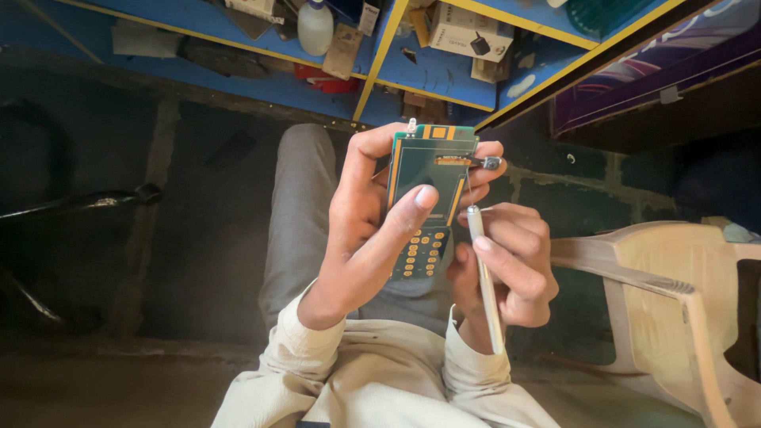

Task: The person sits on a chair and holds a green circuit board in one hand while using a small hobby knife to scrape its surface and edges. They rotate the board repeatedly to reach different sides and continue scraping the board's contacts and edges throughout the clip.

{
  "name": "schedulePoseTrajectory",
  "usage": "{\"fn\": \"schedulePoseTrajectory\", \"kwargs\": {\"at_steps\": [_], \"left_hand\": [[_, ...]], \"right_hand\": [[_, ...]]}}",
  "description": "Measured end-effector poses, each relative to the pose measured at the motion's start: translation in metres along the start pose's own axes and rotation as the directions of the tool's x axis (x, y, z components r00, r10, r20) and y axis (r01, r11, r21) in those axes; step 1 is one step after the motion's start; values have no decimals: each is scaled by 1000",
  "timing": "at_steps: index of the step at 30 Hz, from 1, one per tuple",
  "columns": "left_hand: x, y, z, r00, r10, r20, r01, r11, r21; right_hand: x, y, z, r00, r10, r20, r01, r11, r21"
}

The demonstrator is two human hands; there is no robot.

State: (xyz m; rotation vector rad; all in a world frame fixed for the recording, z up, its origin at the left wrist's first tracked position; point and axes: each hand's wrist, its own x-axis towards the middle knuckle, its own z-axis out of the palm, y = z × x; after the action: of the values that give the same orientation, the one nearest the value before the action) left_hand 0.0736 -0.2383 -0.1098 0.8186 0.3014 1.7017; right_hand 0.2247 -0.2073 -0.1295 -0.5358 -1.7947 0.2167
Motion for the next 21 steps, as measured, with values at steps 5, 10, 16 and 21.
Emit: {"fn": "schedulePoseTrajectory", "kwargs": {"at_steps": [5, 10, 16, 21], "left_hand": [[0, 0, 1, 1000, -9, 10, 9, 1000, 16], [-2, 0, 1, 999, -17, 39, 14, 998, 62], [-8, 3, 0, 999, -37, 40, 28, 977, 210], [-11, 5, 0, 998, -60, 12, 53, 947, 318]], "right_hand": [[-8, -2, 2, 982, 170, -79, -156, 974, 165], [-25, 15, 13, 929, 256, -269, -146, 918, 369], [-30, 25, 13, 931, 221, -291, -88, 908, 409], [-27, 28, 6, 924, 293, -244, -122, 833, 539]]}}
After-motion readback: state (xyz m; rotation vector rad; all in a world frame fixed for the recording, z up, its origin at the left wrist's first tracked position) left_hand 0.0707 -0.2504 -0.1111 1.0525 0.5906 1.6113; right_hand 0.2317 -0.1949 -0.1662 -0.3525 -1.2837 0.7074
